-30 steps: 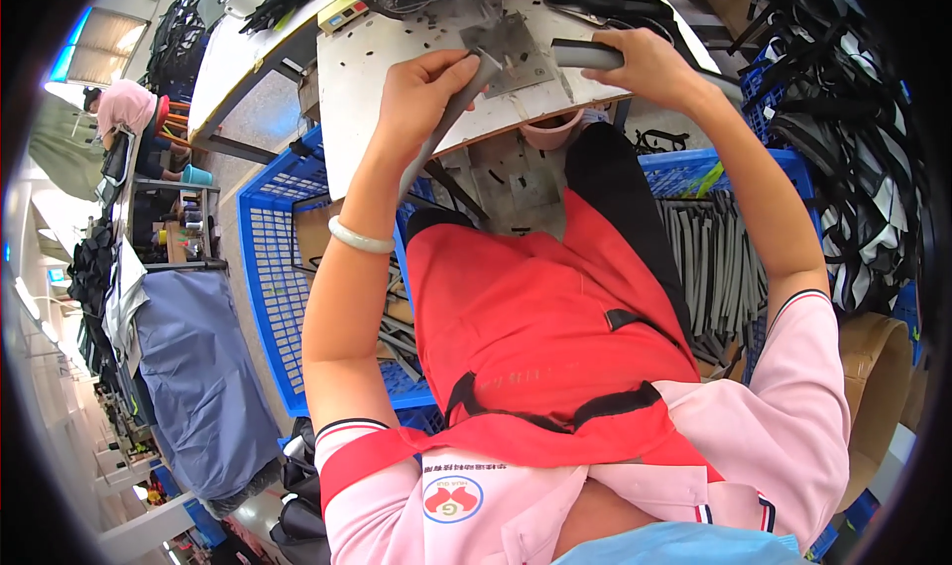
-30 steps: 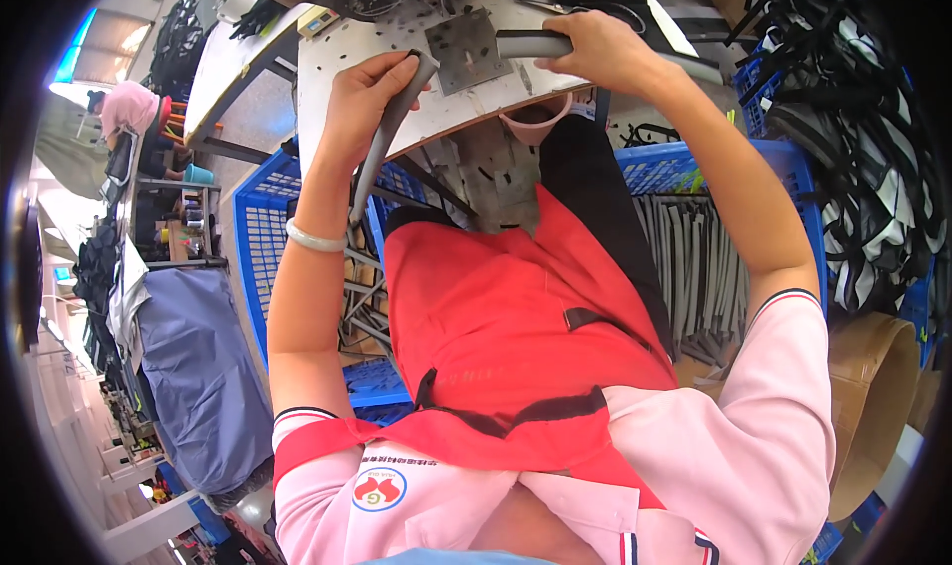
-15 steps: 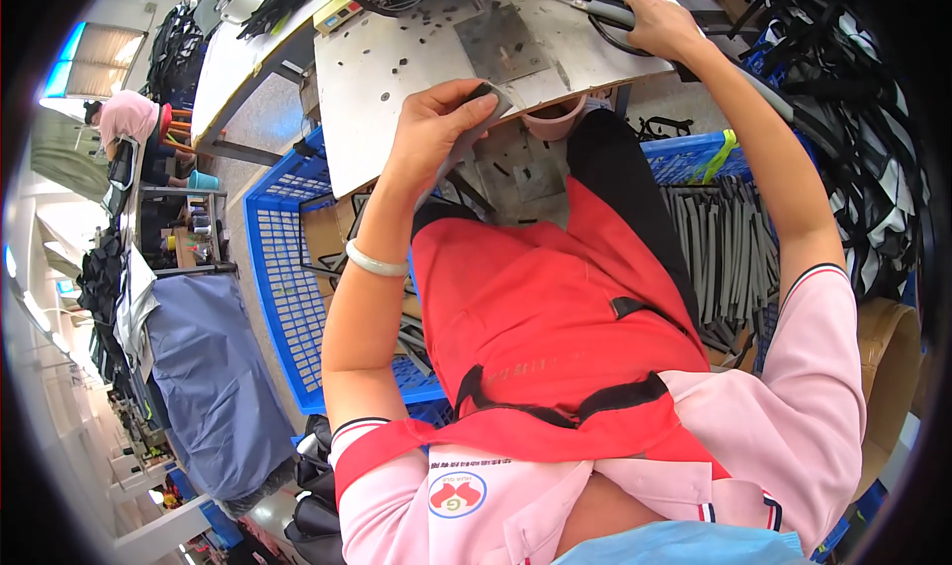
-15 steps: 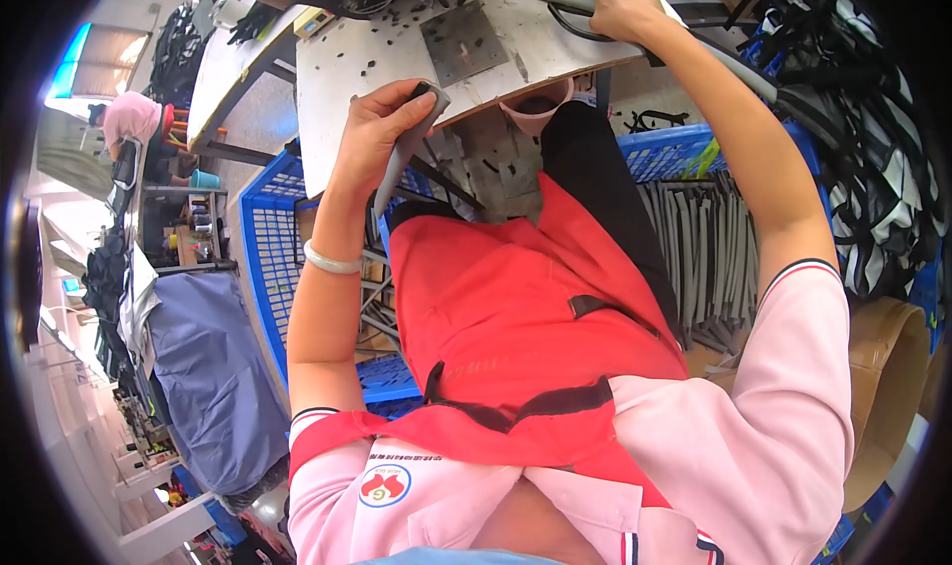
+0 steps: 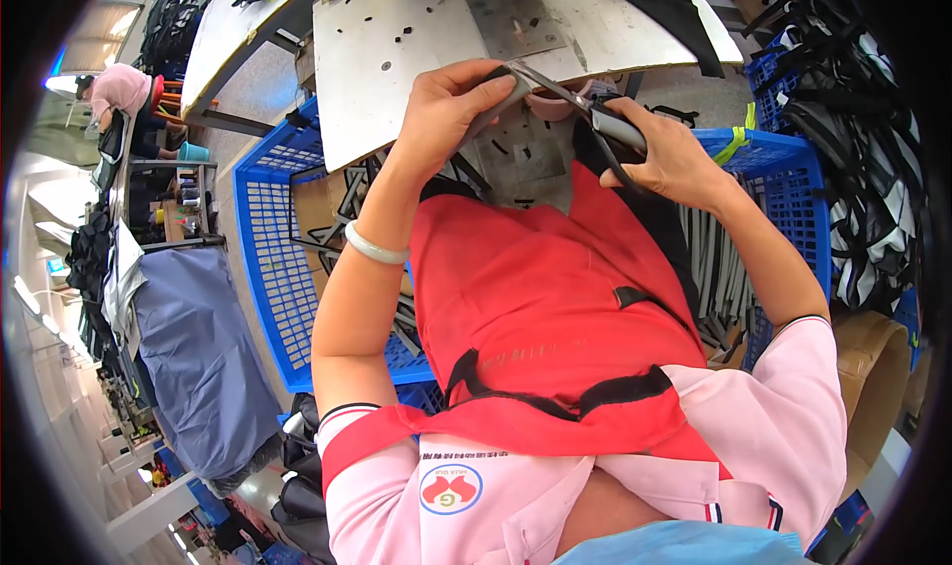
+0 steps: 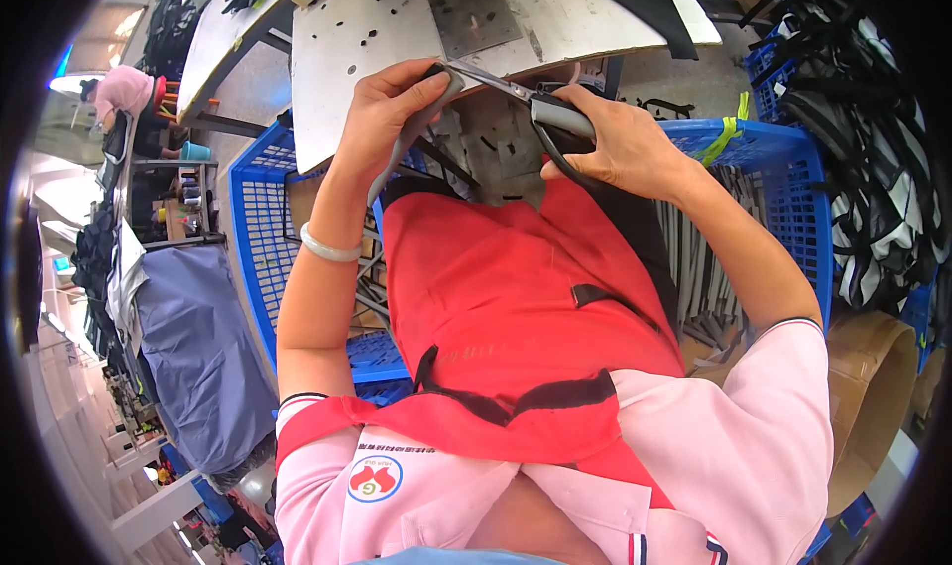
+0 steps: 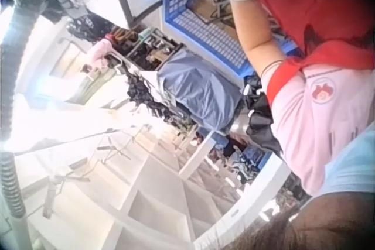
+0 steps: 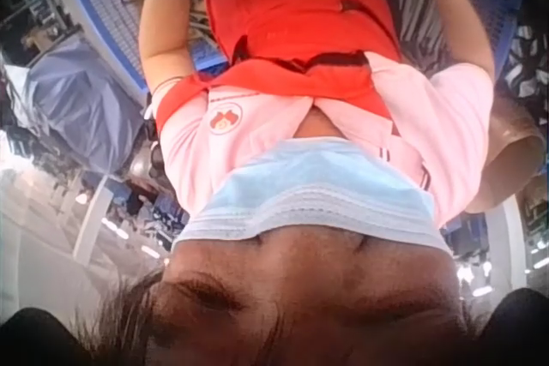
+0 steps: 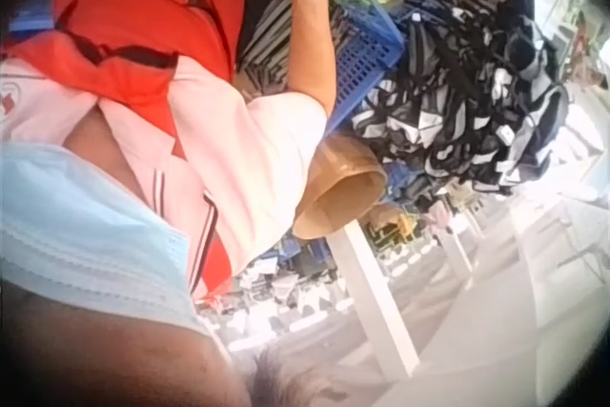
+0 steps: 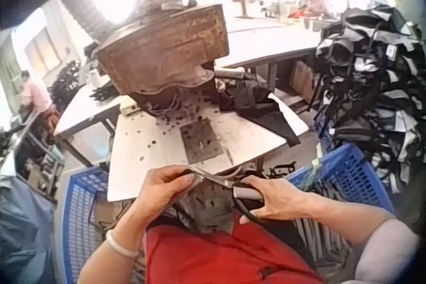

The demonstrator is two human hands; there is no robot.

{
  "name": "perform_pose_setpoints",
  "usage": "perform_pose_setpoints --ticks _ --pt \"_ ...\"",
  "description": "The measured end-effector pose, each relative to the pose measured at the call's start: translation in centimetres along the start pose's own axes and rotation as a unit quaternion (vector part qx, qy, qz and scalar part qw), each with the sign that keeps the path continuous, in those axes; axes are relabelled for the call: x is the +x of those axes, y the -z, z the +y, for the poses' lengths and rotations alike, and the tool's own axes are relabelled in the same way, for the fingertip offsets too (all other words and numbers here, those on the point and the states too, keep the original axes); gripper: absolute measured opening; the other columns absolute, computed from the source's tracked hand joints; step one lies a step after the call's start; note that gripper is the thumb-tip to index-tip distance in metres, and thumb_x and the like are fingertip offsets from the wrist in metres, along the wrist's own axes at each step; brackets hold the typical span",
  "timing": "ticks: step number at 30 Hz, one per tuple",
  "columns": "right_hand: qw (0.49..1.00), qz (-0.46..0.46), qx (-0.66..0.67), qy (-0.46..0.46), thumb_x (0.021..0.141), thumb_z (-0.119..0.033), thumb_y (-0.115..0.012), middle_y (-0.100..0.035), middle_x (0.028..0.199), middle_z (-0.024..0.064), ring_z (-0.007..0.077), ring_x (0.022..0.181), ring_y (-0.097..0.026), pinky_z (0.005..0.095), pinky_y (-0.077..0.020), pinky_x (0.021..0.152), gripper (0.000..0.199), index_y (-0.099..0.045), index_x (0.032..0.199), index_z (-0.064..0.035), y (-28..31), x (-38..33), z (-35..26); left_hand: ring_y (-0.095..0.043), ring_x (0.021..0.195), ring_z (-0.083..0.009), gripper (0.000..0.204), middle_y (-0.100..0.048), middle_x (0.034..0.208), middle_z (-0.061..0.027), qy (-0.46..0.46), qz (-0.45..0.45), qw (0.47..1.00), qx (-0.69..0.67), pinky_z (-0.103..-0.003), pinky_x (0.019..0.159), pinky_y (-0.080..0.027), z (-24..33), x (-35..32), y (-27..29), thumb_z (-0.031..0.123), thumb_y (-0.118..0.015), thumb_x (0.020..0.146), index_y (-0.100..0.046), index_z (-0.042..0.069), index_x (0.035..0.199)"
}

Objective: Manually assembling and preparing material components on a workbench.

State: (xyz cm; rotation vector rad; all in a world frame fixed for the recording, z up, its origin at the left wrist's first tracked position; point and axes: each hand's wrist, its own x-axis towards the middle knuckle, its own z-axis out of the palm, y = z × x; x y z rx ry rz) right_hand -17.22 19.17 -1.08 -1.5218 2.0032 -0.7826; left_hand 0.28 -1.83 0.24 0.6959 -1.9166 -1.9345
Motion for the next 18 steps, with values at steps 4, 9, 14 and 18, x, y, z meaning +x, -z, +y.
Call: perform_pose_setpoints --ticks 4,9,14,18 --pt "0.999 0.021 -0.04 0.027 0.07 -0.053 -0.075 -0.064 0.092 0.0202 0.0383 0.089 -0.062 0.0433 -0.0469 0.077 0.076 -0.048 0.122 -0.0038 -0.5 0.4 0.3 -0.059 0.074 -0.0083 0.031 -0.067 0.089 -0.0042 -0.004 -0.003 1.0 0.0 -0.022 0.064 -0.049 -0.4 -0.1 -0.2 0.013 -0.07 0.085 -0.065 -0.004 0.109" --pt "0.998 0.051 -0.029 0.035 0.074 -0.049 -0.074 -0.064 0.08 0.0184 0.0381 0.081 -0.063 0.0432 -0.0478 0.069 0.061 -0.055 0.11 -0.0048 -0.9 0.6 0.3 -0.059 0.074 -0.0086 0.026 -0.067 0.089 -0.0037 0.001 -0.024 1.0 0.015 -0.021 0.064 -0.048 -0.6 -0.3 -0.6 0.012 -0.068 0.086 -0.065 -0.003 0.108" --pt "0.998 0.041 0.037 -0.003 0.076 -0.04 -0.075 -0.063 0.076 0.0187 0.0374 0.077 -0.064 0.0401 -0.048 0.066 0.046 -0.059 0.1 -0.0038 -0.6 0.9 0.2 -0.059 0.074 -0.0084 0.026 -0.066 0.09 -0.0032 0.012 -0.014 1.0 0.026 -0.021 0.066 -0.048 0.0 -0.4 -1.0 0.012 -0.068 0.086 -0.066 -0.003 0.107" --pt "0.971 0.157 -0.174 -0.048 0.081 -0.033 -0.069 -0.066 0.078 0.0166 0.0355 0.077 -0.065 0.0434 -0.0499 0.07 0.037 -0.061 0.107 -0.0075 2.6 5.2 4.3 -0.059 0.074 -0.0095 0.034 -0.067 0.091 -0.0063 0.0 -0.018 1.0 0.025 -0.022 0.067 -0.049 -0.2 -0.3 -1.1 0.015 -0.07 0.085 -0.064 -0.006 0.111"
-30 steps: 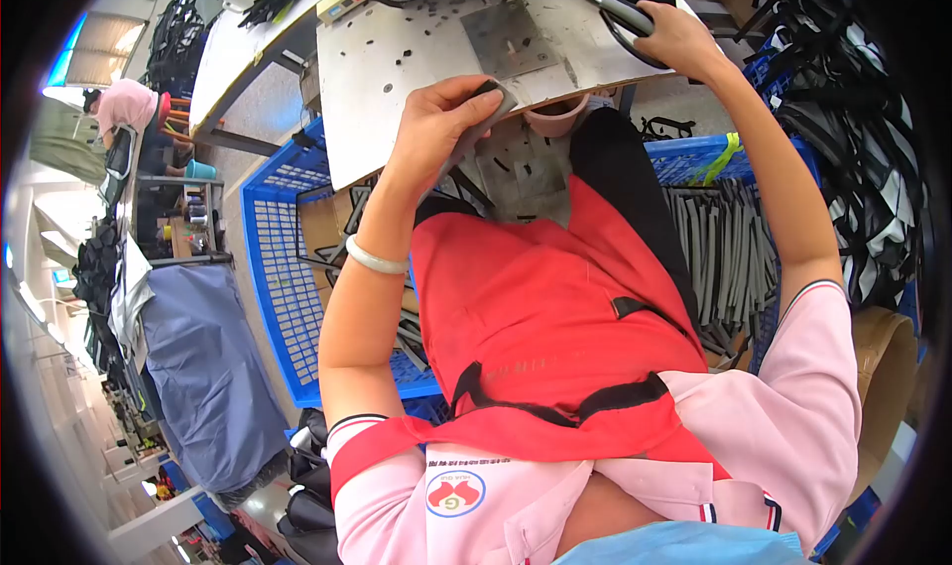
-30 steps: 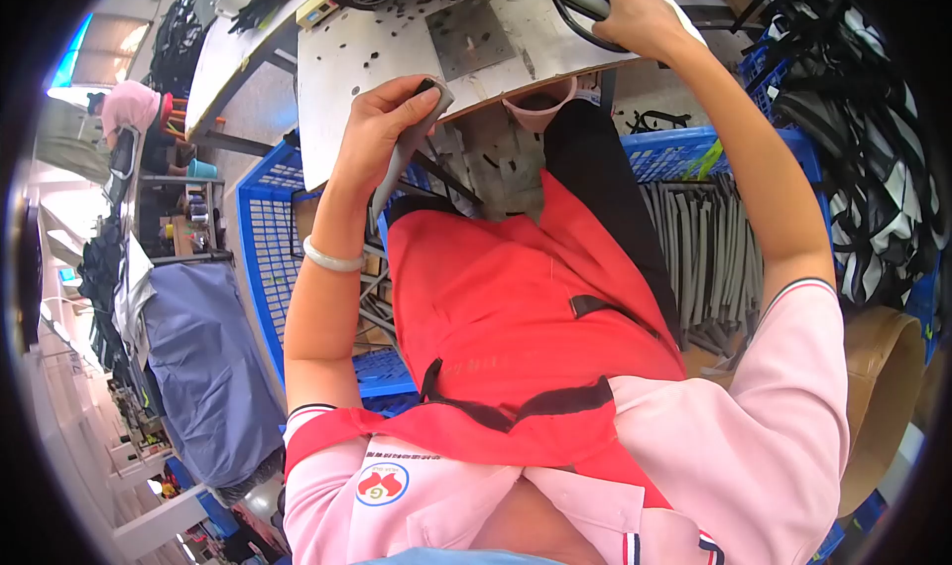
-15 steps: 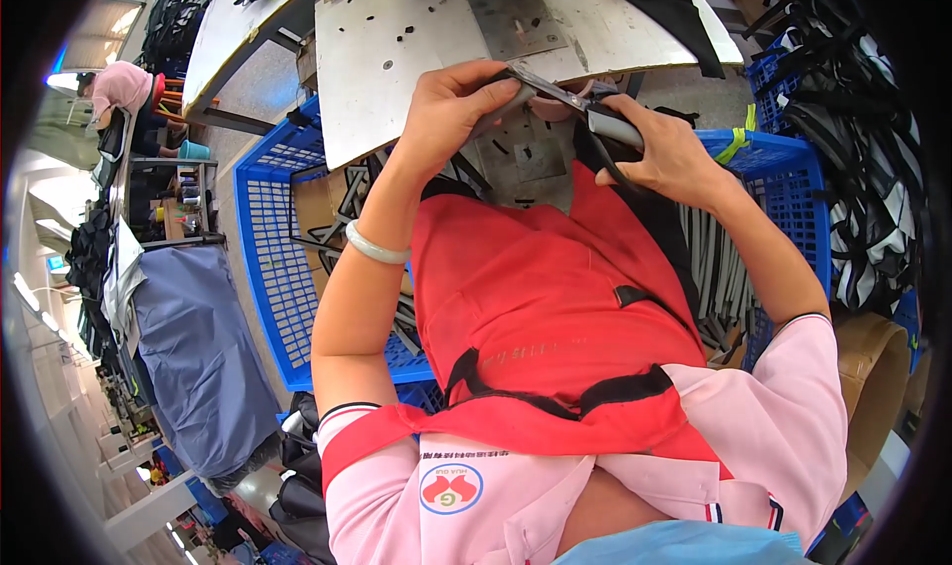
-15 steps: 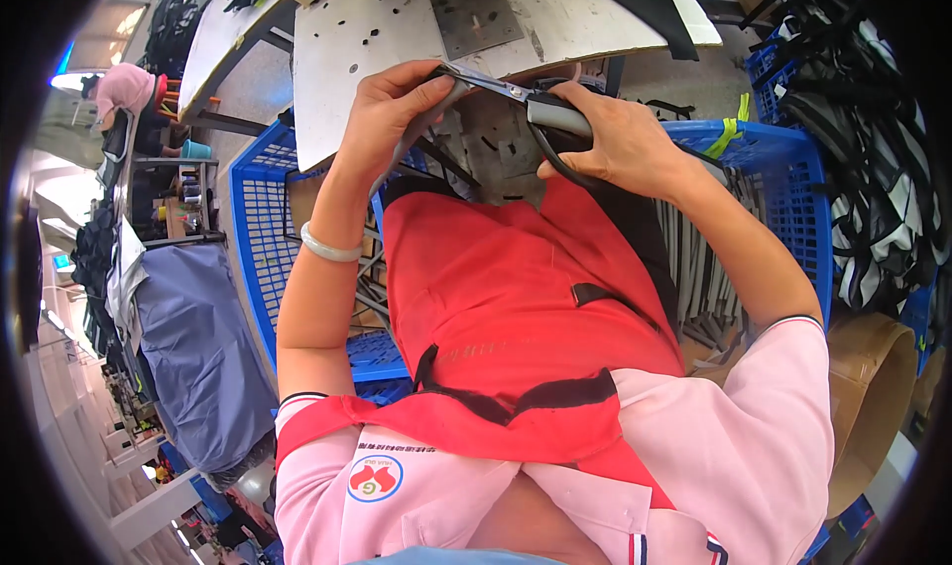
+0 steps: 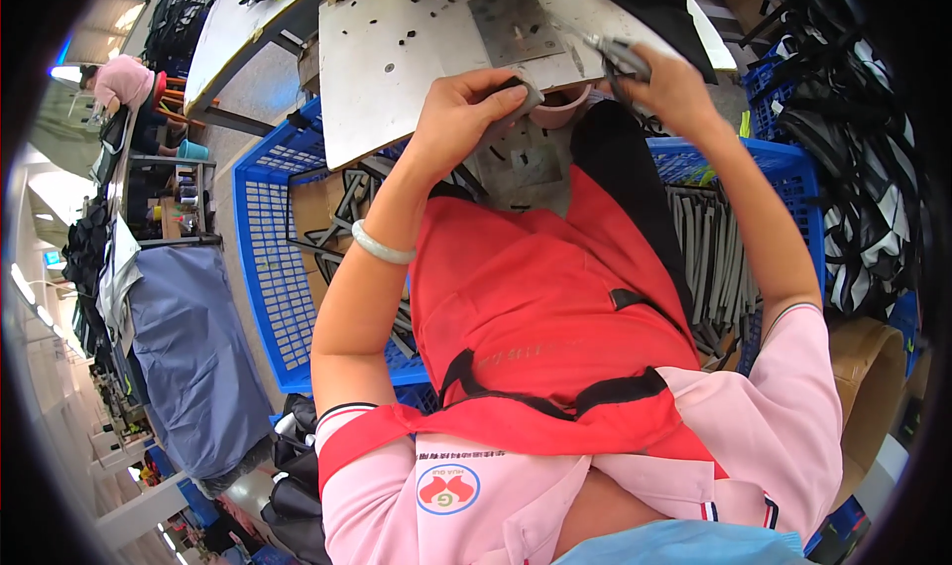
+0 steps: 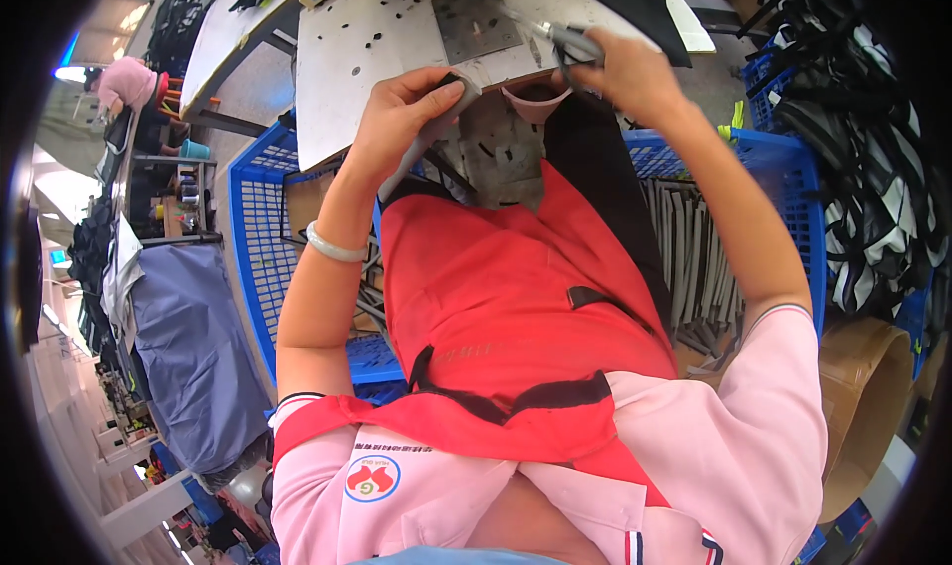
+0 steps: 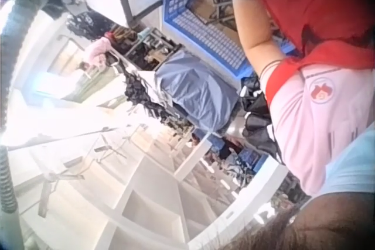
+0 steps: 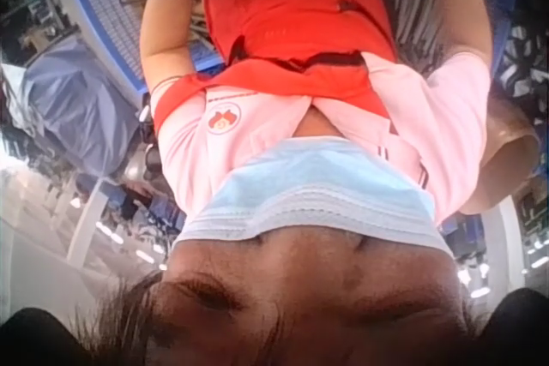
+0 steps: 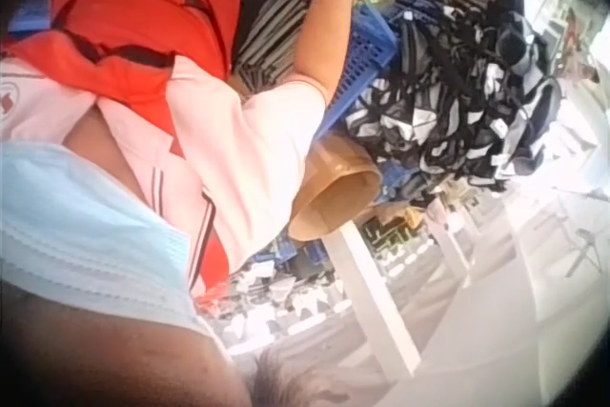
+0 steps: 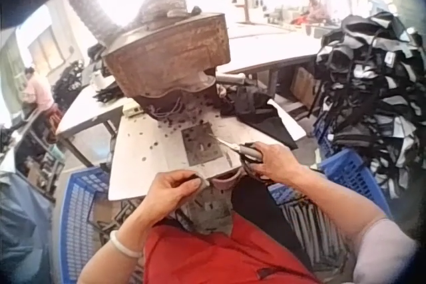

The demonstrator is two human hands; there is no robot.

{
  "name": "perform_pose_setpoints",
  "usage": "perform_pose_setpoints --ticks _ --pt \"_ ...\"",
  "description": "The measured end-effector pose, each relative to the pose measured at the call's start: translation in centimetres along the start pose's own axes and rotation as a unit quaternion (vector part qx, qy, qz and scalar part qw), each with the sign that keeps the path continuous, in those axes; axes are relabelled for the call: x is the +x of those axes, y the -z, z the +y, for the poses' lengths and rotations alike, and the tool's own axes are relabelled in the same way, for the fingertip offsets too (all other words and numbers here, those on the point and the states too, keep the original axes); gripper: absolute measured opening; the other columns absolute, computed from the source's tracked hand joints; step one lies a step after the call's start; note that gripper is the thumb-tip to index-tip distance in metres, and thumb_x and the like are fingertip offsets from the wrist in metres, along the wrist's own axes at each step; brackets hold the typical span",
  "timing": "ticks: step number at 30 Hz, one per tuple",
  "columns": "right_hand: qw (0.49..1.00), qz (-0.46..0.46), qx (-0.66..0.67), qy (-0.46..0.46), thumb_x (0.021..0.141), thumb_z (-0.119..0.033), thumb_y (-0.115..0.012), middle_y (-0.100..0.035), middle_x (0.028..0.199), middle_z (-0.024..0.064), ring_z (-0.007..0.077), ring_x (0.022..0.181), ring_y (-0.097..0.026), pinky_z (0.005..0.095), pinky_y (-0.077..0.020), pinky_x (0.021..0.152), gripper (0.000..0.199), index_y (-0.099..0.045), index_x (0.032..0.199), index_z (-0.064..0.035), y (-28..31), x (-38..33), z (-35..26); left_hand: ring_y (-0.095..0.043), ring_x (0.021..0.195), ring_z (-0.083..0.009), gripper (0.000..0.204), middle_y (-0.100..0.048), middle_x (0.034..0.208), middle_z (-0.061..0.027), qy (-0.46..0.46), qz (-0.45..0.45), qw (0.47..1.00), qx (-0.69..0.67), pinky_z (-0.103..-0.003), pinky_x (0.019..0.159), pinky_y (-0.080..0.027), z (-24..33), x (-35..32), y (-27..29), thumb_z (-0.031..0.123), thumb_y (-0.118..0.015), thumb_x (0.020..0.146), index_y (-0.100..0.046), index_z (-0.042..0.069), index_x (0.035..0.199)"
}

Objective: Manually assembling and preparing material components on a workbench.

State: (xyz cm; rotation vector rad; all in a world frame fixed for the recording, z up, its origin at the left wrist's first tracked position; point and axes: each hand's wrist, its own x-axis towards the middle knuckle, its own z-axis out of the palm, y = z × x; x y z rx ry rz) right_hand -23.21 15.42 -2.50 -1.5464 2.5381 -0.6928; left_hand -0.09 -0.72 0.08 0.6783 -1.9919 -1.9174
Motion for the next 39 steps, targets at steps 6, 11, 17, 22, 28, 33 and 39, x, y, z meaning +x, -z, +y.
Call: perform_pose_setpoints --ticks 6,11,17,22,28,33,39 --pt "0.967 0.192 -0.151 0.073 0.086 -0.022 -0.061 -0.06 0.115 0.0088 0.0296 0.101 -0.061 0.0418 -0.0502 0.081 0.03 -0.061 0.112 -0.0067 1.4 4.0 1.3 -0.058 0.08 -0.0118 0.017 -0.066 0.086 -0.0044 -0.142 0.041 0.973 0.177 -0.025 0.073 -0.047 -2.1 -0.4 0.5 0.008 -0.067 0.084 -0.068 -0.003 0.097" --pt "0.943 -0.129 -0.027 0.306 0.072 -0.004 -0.061 -0.06 0.108 0.009 0.0279 0.107 -0.057 0.0379 -0.0488 0.087 0.034 -0.061 0.106 -0.0101 -5.3 -6.2 -8.5 -0.061 0.073 -0.0148 0.022 -0.067 0.081 -0.0093 -0.128 -0.002 0.958 0.257 -0.028 0.069 -0.048 -2.8 0.8 0.2 0.016 -0.066 0.083 -0.068 -0.004 0.093" --pt "0.931 -0.03 0.219 0.29 0.081 -0.013 -0.053 -0.063 0.108 0.0159 0.0234 0.1 -0.061 0.0388 -0.0493 0.083 0.021 -0.063 0.099 -0.0058 -17.4 -5.9 -13.7 -0.065 0.074 -0.0282 0.023 -0.068 0.083 -0.0184 -0.186 -0.061 0.959 0.204 -0.034 0.069 -0.05 -2.0 1.4 -5.3 0.018 -0.067 0.08 -0.069 -0.001 0.093" --pt "0.947 -0.238 -0.105 0.187 0.085 -0.015 -0.054 -0.067 0.09 0.0176 0.0358 0.084 -0.064 0.0432 -0.0495 0.075 0.021 -0.063 0.102 -0.0054 -11.8 -3.1 -10.3 -0.064 0.083 -0.0186 0.029 -0.07 0.092 -0.0123 -0.106 -0.039 0.98 0.166 -0.03 0.076 -0.05 -7.2 -0.1 1.2 0.024 -0.056 0.092 -0.066 -0.001 0.103" --pt "0.967 -0.204 0.126 0.092 0.091 -0.029 -0.06 -0.055 0.071 0.0167 0.0308 0.064 -0.051 0.0373 -0.0411 0.061 0.03 -0.056 0.093 0.0004 -1.3 -2.4 -6.0 -0.057 0.077 -0.0114 0.034 -0.067 0.088 -0.005 0.059 -0.144 0.979 0.134 -0.027 0.07 -0.047 -8.2 -4.3 2.1 0.028 -0.056 0.095 -0.065 -0.002 0.107" --pt "0.969 -0.178 0.159 0.065 0.091 -0.031 -0.061 -0.054 0.069 0.0091 0.0159 0.064 -0.048 0.0324 -0.0409 0.06 0.03 -0.057 0.091 -0.001 2.9 -1.7 -6.6 -0.055 0.074 -0.0067 0.033 -0.063 0.082 -0.0003 0.049 -0.188 0.98 0.044 -0.023 0.066 -0.046 -0.7 -4.4 -0.7 0.03 -0.057 0.095 -0.066 -0.002 0.102" --pt "0.962 -0.172 0.17 0.126 0.079 -0.039 -0.072 -0.058 0.078 0.0142 0.0247 0.071 -0.054 0.0329 -0.0442 0.066 0.046 -0.056 0.096 0.0002 4.6 -1.5 -6.0 -0.055 0.067 -0.0035 0.025 -0.061 0.076 0.0017 0.051 -0.126 0.99 0.03 -0.019 0.055 -0.043 2.5 -3.0 -0.5 0.023 -0.065 0.09 -0.067 0.001 0.102"
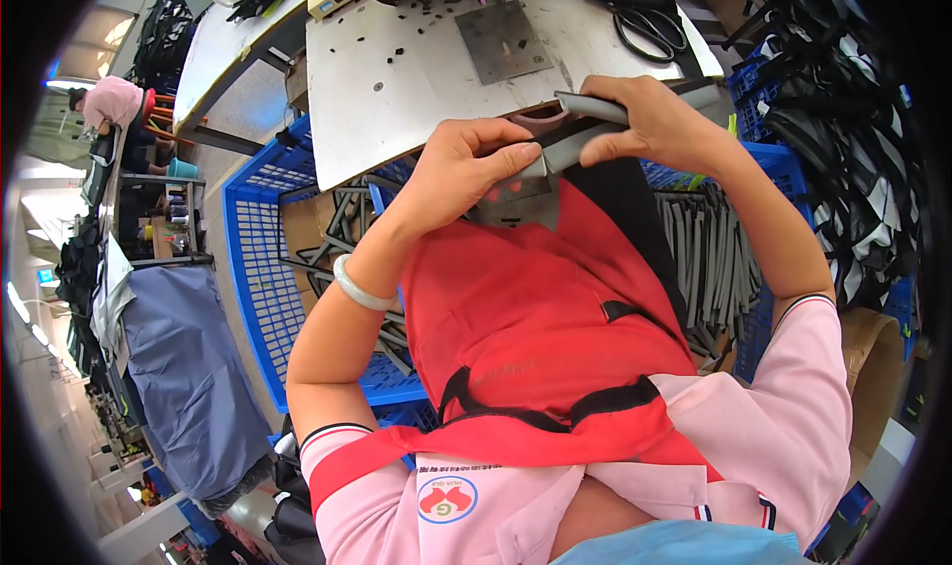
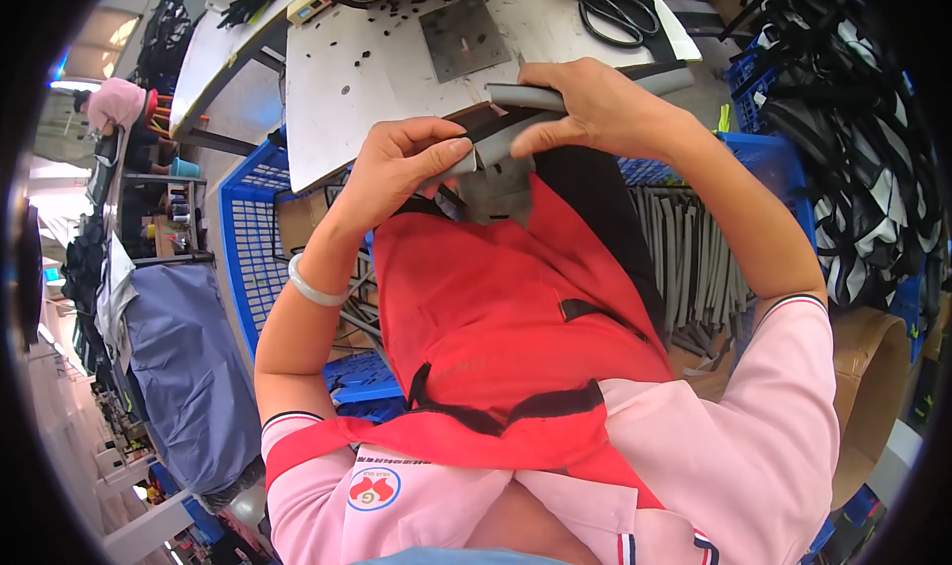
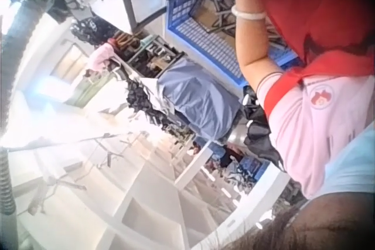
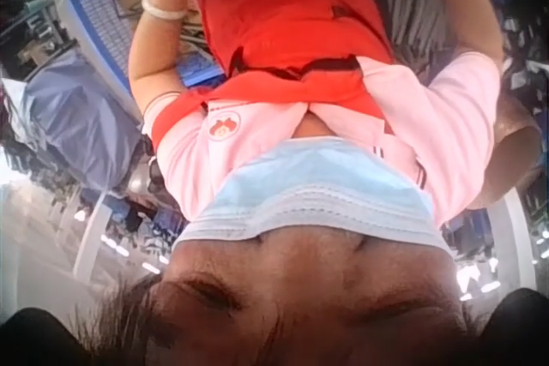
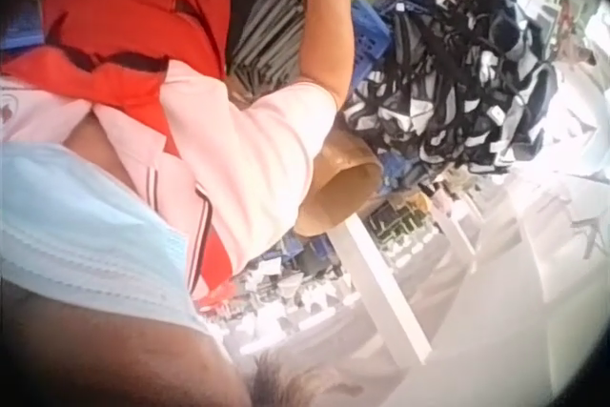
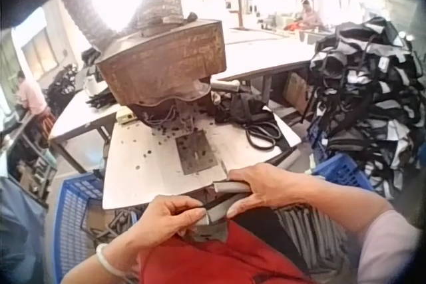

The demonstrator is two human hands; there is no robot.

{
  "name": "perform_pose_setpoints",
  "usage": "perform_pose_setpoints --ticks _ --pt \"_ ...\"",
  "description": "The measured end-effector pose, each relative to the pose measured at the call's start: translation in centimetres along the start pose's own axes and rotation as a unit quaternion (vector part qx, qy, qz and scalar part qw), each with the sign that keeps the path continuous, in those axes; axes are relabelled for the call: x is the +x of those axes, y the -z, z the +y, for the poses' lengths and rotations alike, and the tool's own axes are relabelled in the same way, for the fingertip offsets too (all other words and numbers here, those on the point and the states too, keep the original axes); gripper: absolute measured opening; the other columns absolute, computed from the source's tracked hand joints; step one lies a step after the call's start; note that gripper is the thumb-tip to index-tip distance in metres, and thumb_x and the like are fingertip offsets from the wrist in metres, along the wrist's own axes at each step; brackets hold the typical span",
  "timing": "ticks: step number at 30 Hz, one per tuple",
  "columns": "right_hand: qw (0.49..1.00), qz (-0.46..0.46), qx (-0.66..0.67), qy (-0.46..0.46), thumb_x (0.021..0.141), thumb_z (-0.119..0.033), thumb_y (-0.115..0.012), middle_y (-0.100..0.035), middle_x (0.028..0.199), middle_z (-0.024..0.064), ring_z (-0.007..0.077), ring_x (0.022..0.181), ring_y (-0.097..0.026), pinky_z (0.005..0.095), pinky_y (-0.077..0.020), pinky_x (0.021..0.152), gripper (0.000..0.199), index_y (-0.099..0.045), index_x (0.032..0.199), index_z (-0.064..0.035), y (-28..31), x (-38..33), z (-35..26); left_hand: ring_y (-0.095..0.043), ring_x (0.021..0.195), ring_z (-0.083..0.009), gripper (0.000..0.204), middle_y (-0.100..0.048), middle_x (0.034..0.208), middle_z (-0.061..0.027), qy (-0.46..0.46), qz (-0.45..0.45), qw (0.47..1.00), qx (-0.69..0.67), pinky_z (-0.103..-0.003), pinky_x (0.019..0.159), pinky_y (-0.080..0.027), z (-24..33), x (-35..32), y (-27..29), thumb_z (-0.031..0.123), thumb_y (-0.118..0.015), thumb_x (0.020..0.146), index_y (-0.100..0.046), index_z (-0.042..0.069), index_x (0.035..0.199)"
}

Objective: Manually assembling and preparing material components on a workbench.

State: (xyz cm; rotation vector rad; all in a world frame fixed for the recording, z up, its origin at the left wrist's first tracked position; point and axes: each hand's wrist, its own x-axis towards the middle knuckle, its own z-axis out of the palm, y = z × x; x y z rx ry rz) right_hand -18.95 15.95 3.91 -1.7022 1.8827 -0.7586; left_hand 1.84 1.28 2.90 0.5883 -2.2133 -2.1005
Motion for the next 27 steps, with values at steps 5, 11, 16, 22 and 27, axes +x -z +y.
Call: perform_pose_setpoints --ticks 5,11,16,22,27 --pt "0.989 0.036 -0.116 0.079 0.069 -0.043 -0.077 -0.058 0.088 0.0186 0.0361 0.084 -0.056 0.039 -0.0443 0.075 0.058 -0.053 0.098 0.0011 2.1 -0.2 -0.9 -0.054 0.064 -0.0037 0.026 -0.061 0.074 0.0022 -0.019 0.013 0.999 0.046 -0.02 0.054 -0.042 1.2 0.6 0.6 0.023 -0.066 0.088 -0.068 0.001 0.101" --pt "0.979 0.072 -0.167 0.096 0.073 -0.047 -0.073 -0.062 0.097 0.0225 0.0405 0.091 -0.059 0.0425 -0.047 0.079 0.065 -0.055 0.112 0.0015 3.9 2.6 0.6 -0.051 0.064 -0.0061 0.024 -0.063 0.071 -0.0016 -0.145 0.141 0.952 0.228 -0.023 0.058 -0.043 3.1 2.8 0.9 0.017 -0.064 0.086 -0.066 -0.005 0.098" --pt "0.979 0.105 -0.162 0.073 0.072 -0.045 -0.076 -0.061 0.107 0.0251 0.0407 0.101 -0.058 0.0402 -0.0464 0.086 0.072 -0.053 0.117 0.0072 4.3 5.3 2.3 -0.051 0.058 -0.0061 0.027 -0.064 0.071 -0.0032 -0.13 0.157 0.968 0.147 -0.022 0.052 -0.041 3.2 5.9 3.0 0.019 -0.066 0.086 -0.067 -0.005 0.098" --pt "0.974 0.127 -0.17 0.077 0.072 -0.051 -0.074 -0.063 0.102 0.0267 0.0411 0.098 -0.06 0.0416 -0.0478 0.084 0.078 -0.051 0.123 0.0041 4.3 7.7 4.1 -0.049 0.054 -0.0066 0.027 -0.065 0.071 -0.0041 -0.094 0.179 0.972 0.124 -0.022 0.05 -0.041 3.1 8.3 4.3 0.019 -0.067 0.084 -0.068 -0.005 0.097" --pt "0.978 0.112 -0.163 0.071 0.071 -0.05 -0.075 -0.062 0.105 0.0269 0.0405 0.101 -0.06 0.041 -0.0473 0.087 0.079 -0.052 0.124 0.0036 4.7 8.9 4.3 -0.049 0.052 -0.0069 0.027 -0.065 0.073 -0.007 -0.091 0.174 0.973 0.121 -0.021 0.05 -0.038 3.0 9.3 5.3 0.017 -0.068 0.086 -0.067 -0.005 0.1"
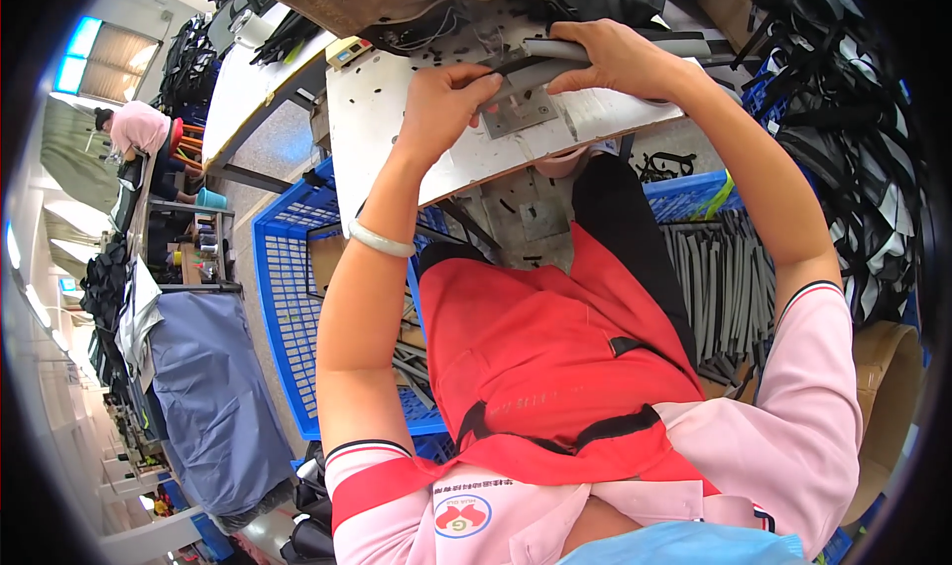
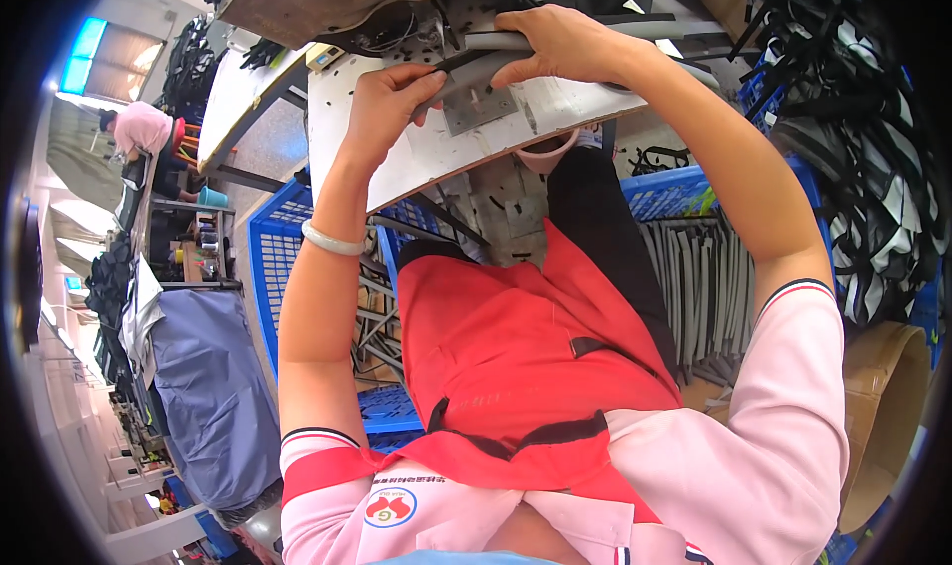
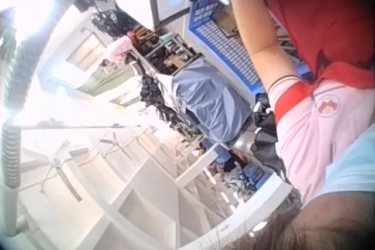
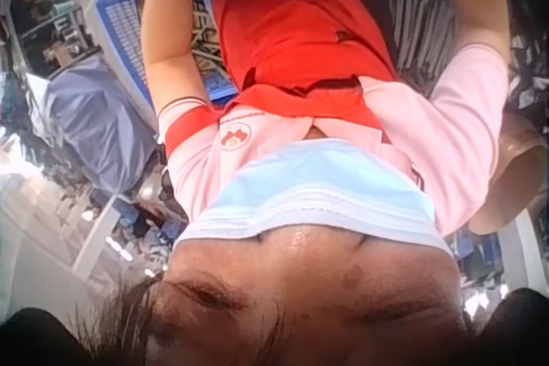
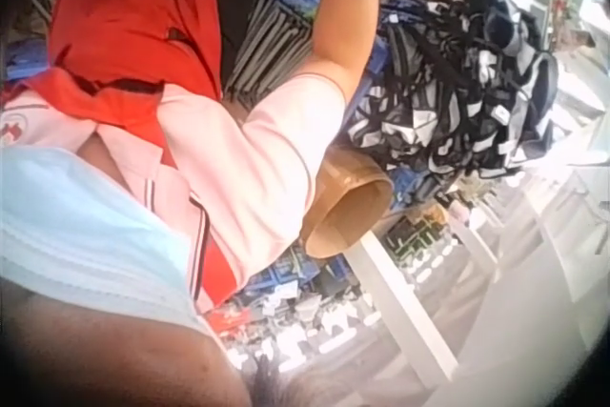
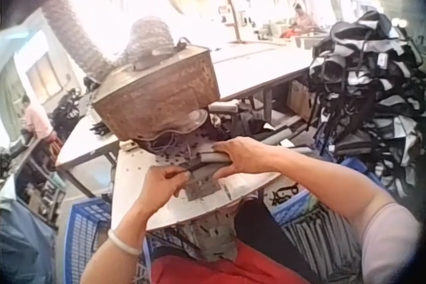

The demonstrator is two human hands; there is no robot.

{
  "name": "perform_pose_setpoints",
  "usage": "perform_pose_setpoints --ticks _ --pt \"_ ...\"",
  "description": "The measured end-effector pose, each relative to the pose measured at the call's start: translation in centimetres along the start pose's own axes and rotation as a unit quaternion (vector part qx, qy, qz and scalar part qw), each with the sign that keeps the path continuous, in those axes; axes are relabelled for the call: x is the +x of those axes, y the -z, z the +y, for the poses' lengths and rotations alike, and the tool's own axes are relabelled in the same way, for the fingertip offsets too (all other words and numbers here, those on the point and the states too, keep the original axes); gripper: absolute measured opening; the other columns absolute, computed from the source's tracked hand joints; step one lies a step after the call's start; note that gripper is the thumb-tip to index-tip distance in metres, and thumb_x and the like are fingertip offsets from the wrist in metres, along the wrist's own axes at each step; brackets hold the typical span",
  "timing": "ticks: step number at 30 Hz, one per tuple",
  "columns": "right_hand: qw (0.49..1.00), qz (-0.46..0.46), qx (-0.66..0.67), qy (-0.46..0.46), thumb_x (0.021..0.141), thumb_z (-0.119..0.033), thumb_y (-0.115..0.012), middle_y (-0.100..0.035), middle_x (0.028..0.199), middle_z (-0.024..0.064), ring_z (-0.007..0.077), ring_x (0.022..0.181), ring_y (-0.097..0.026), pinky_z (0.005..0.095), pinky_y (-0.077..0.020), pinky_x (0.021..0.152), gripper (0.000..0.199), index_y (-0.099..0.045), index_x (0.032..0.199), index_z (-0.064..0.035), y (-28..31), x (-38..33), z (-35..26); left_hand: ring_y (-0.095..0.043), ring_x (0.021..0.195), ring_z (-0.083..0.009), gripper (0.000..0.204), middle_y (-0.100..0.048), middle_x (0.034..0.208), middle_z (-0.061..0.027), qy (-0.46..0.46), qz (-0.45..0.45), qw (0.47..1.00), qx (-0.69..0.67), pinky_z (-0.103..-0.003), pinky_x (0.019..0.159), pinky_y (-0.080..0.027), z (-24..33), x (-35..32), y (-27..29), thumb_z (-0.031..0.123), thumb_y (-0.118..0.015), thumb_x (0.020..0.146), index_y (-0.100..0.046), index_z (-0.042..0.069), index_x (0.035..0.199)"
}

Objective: Manually assembling and preparing material components on a workbench.

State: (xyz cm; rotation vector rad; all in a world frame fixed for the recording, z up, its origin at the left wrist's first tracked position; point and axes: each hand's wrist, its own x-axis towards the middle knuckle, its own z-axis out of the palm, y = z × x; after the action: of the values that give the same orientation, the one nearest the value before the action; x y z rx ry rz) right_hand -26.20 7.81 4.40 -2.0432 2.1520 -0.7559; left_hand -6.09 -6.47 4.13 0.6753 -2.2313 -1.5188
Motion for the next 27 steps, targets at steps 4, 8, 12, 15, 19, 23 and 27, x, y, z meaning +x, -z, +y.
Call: perform_pose_setpoints --ticks 4,8,12,15,19,23,27 --pt "0.998 0.058 -0.008 0.024 0.072 -0.047 -0.075 -0.063 0.106 0.0259 0.0379 0.101 -0.061 0.04 -0.0473 0.086 0.074 -0.053 0.124 0.0019 -0.5 0.8 1.0 -0.049 0.052 -0.0069 0.025 -0.065 0.072 -0.0075 -0.005 0.013 1.0 0.001 -0.021 0.05 -0.038 0.0 0.9 0.1 0.017 -0.067 0.086 -0.068 -0.005 0.099" --pt "1.0 0.004 0.01 -0.005 0.071 -0.048 -0.076 -0.064 0.098 0.0236 0.035 0.093 -0.063 0.0374 -0.048 0.083 0.073 -0.057 0.119 0.002 -0.2 2.6 1.7 -0.051 0.05 -0.0082 0.022 -0.066 0.07 -0.0075 -0.013 0.007 1.0 -0.018 -0.022 0.048 -0.04 -1.0 3.1 0.6 0.016 -0.066 0.083 -0.07 -0.004 0.093" --pt "1.0 -0.012 0.014 -0.023 0.076 -0.04 -0.076 -0.063 0.092 0.0218 0.0298 0.081 -0.059 0.036 -0.0466 0.078 0.064 -0.054 0.116 0.0052 0.1 2.6 0.9 -0.053 0.052 -0.009 0.021 -0.067 0.07 -0.0083 -0.01 0.021 0.997 -0.077 -0.022 0.049 -0.042 -2.1 3.0 0.7 0.014 -0.065 0.084 -0.07 -0.004 0.093" --pt "0.978 0.202 -0.033 0.028 0.078 -0.036 -0.075 -0.062 0.09 0.0186 0.0238 0.076 -0.055 0.0355 -0.0458 0.075 0.056 -0.056 0.115 0.0025 -0.3 -0.2 3.6 -0.055 0.053 -0.0099 0.021 -0.067 0.072 -0.0089 -0.039 0.055 0.989 -0.135 -0.022 0.051 -0.044 -0.7 1.5 0.7 0.014 -0.065 0.085 -0.069 -0.004 0.095" --pt "0.998 0.056 -0.029 -0.032 0.077 -0.024 -0.074 -0.064 0.097 0.0172 0.0256 0.093 -0.063 0.0349 -0.049 0.08 0.042 -0.058 0.107 -0.0006 1.5 -2.5 -0.5 -0.061 0.06 -0.0124 0.024 -0.067 0.078 -0.0095 -0.012 0.08 0.996 -0.048 -0.022 0.055 -0.049 -1.0 -0.7 3.2 0.016 -0.062 0.089 -0.067 -0.003 0.101" --pt "0.953 0.005 -0.188 0.238 0.075 -0.017 -0.063 -0.06 0.115 0.0136 0.024 0.107 -0.058 0.0368 -0.0502 0.083 0.03 -0.065 0.103 -0.0062 -7.0 -6.8 -10.3 -0.061 0.069 -0.0124 0.03 -0.068 0.08 -0.0084 -0.153 -0.023 0.973 0.172 -0.027 0.065 -0.05 0.1 -3.0 -2.3 0.023 -0.065 0.085 -0.067 -0.004 0.099" --pt "0.952 -0.025 -0.237 0.191 0.078 -0.018 -0.058 -0.066 0.098 0.0119 0.0214 0.093 -0.063 0.0341 -0.051 0.074 0.018 -0.066 0.09 -0.0087 -15.2 -7.7 -13.1 -0.058 0.073 -0.0092 0.032 -0.068 0.08 -0.0058 -0.118 -0.092 0.988 0.045 -0.026 0.069 -0.049 2.3 -4.7 -7.6 0.023 -0.064 0.087 -0.066 -0.006 0.1"
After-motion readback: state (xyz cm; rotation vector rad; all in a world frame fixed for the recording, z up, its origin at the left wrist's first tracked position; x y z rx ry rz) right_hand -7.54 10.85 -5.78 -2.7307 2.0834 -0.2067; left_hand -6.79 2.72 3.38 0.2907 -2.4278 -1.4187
